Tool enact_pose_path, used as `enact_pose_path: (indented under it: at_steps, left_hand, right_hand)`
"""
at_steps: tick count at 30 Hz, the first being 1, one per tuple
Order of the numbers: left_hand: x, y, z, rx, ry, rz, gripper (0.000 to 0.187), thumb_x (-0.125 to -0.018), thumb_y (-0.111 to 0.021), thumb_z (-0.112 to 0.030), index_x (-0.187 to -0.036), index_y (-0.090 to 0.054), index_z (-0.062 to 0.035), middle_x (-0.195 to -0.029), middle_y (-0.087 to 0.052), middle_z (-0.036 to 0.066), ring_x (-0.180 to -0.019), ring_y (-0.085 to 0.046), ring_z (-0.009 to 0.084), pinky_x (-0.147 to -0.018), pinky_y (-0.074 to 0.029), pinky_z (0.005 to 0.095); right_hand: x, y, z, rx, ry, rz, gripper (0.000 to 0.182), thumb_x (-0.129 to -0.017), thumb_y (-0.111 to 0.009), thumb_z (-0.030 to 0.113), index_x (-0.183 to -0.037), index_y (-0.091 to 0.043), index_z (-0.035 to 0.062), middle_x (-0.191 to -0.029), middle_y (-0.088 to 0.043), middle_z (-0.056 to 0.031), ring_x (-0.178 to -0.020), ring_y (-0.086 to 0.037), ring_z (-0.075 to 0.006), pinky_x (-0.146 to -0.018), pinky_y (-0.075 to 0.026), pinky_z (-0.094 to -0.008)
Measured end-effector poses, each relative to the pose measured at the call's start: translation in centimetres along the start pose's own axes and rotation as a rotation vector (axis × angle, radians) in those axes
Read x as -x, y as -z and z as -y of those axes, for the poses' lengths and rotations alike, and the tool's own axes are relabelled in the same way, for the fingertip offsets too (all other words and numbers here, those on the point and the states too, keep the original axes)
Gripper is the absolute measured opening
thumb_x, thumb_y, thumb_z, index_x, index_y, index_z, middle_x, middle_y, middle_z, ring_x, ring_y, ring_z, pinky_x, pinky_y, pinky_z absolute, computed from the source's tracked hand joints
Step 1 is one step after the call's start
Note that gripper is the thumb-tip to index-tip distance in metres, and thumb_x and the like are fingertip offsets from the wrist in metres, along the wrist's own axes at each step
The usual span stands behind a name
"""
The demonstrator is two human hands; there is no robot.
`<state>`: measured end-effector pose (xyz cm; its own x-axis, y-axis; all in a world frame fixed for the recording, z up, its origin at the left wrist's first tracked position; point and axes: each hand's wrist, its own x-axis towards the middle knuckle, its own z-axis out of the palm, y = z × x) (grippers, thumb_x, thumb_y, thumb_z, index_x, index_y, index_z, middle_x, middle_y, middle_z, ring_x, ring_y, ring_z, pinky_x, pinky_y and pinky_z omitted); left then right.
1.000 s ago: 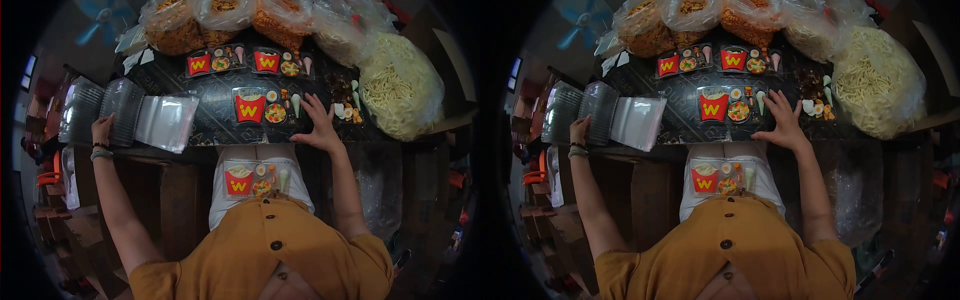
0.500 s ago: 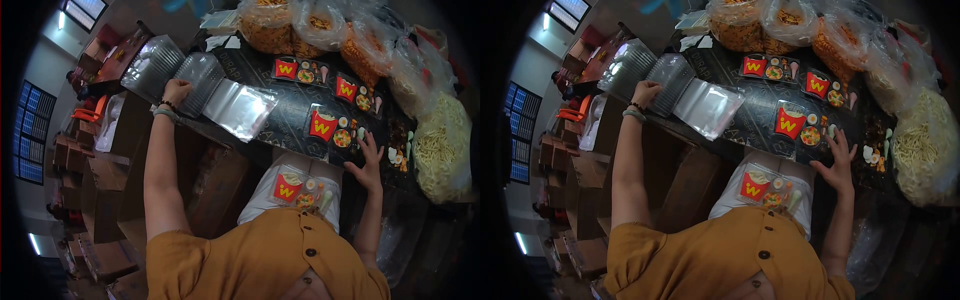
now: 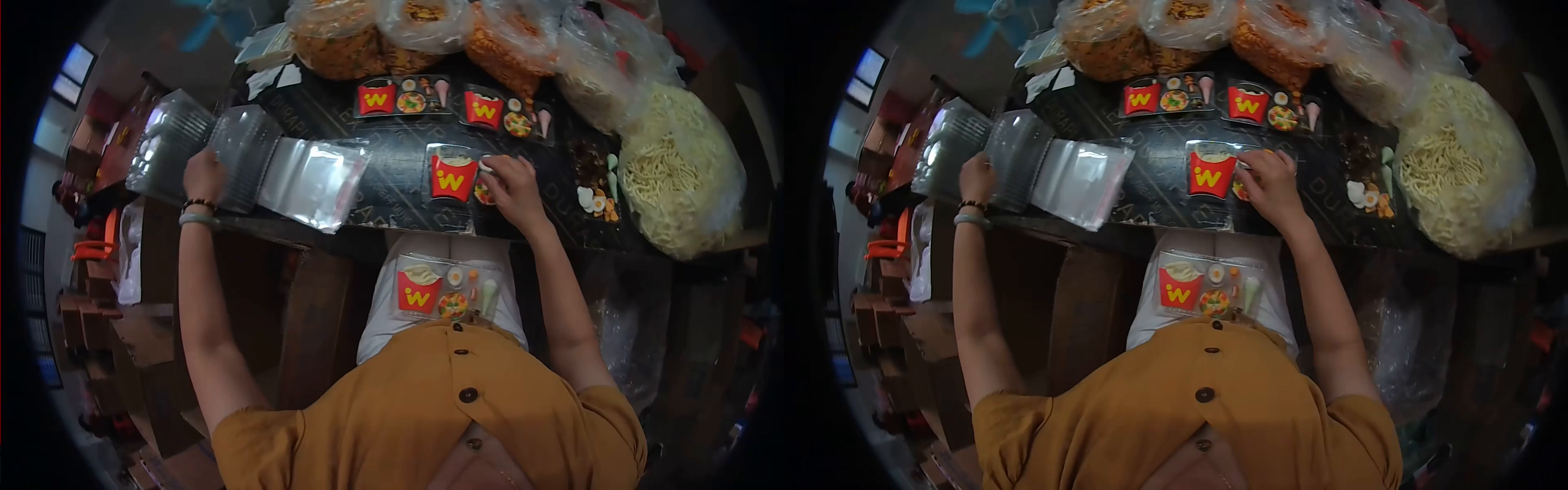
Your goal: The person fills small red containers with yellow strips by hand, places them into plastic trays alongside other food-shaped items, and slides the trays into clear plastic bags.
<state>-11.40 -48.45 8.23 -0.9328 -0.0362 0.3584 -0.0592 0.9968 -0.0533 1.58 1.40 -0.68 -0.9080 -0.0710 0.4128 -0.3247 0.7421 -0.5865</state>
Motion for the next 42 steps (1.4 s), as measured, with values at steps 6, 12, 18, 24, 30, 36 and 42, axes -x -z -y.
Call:
enact_pose_path:
  at_steps: [6,12,18,24,30,36,42]
  left_hand:
    - [3.9,5.4,-5.7,1.315,0.168,-0.344,0.011,-0.090,-0.051,-0.013,-0.091,-0.058,-0.0049,-0.082,-0.064,0.008,-0.072,-0.063,0.0223,-0.064,-0.051,0.0325]
    - [13.6,-1.3,-19.8,2.537,0.362,0.672,0.018,-0.093,-0.048,-0.024,-0.092,-0.056,-0.0074,-0.094,-0.062,0.009,-0.087,-0.060,0.0211,-0.081,-0.050,0.0379]
    - [16.7,-5.7,-27.8,2.732,0.507,0.933,0.021,-0.096,-0.040,-0.024,-0.094,-0.055,-0.0094,-0.120,-0.053,0.016,-0.114,-0.049,0.0313,-0.095,-0.042,0.0456]
    - [16.9,-6.0,-28.7,2.686,0.455,0.887,0.025,-0.097,-0.035,-0.023,-0.094,-0.055,-0.0083,-0.131,-0.044,0.017,-0.123,-0.041,0.0295,-0.100,-0.037,0.0462]
    - [17.1,-5.5,-29.1,2.627,0.491,0.851,0.024,-0.097,-0.037,-0.024,-0.096,-0.055,-0.0090,-0.132,-0.044,0.016,-0.124,-0.042,0.0277,-0.098,-0.039,0.0445]
    - [17.1,-6.4,-29.0,2.656,0.475,0.807,0.020,-0.096,-0.041,-0.027,-0.094,-0.053,-0.0108,-0.128,-0.049,0.011,-0.118,-0.047,0.0247,-0.096,-0.039,0.0446]
    - [16.4,-5.4,-27.5,2.619,0.512,0.964,0.015,-0.096,-0.041,-0.021,-0.095,-0.050,-0.0091,-0.113,-0.058,0.011,-0.106,-0.056,0.0215,-0.086,-0.047,0.0406]
  right_hand:
    - [-5.8,-3.0,0.1,-0.031,0.039,0.029,0.019,-0.077,-0.064,0.018,-0.092,-0.066,0.0068,-0.088,-0.064,-0.0084,-0.082,-0.060,-0.0254,-0.074,-0.045,-0.0381]
    - [-8.7,-4.8,-0.2,0.179,0.159,0.275,0.013,-0.072,-0.067,0.020,-0.081,-0.068,0.0092,-0.080,-0.061,-0.0067,-0.078,-0.060,-0.0256,-0.072,-0.045,-0.0382]
    - [-7.1,-3.2,0.0,0.170,0.247,0.226,0.010,-0.074,-0.061,0.015,-0.079,-0.067,0.0091,-0.075,-0.061,-0.0077,-0.078,-0.059,-0.0273,-0.072,-0.043,-0.0376]
    - [-6.5,-3.6,-0.3,0.033,0.069,0.489,0.021,-0.078,-0.051,0.021,-0.083,-0.066,0.0079,-0.078,-0.065,-0.0111,-0.080,-0.061,-0.0281,-0.094,-0.029,-0.0443]
    - [-5.3,-4.7,1.0,-0.066,-0.060,0.294,0.029,-0.085,-0.047,0.030,-0.082,-0.065,0.0067,-0.077,-0.065,-0.0125,-0.082,-0.061,-0.0282,-0.099,-0.020,-0.0520]
    - [-5.2,-6.4,1.9,0.196,-0.056,0.193,0.030,-0.084,-0.052,0.028,-0.070,-0.063,0.0041,-0.079,-0.060,-0.0149,-0.084,-0.059,-0.0305,-0.094,-0.026,-0.0532]
    - [-4.3,-6.1,1.6,0.095,0.050,-0.114,0.019,-0.082,-0.059,0.021,-0.077,-0.061,0.0031,-0.083,-0.060,-0.0124,-0.086,-0.058,-0.0308,-0.096,-0.028,-0.0501]
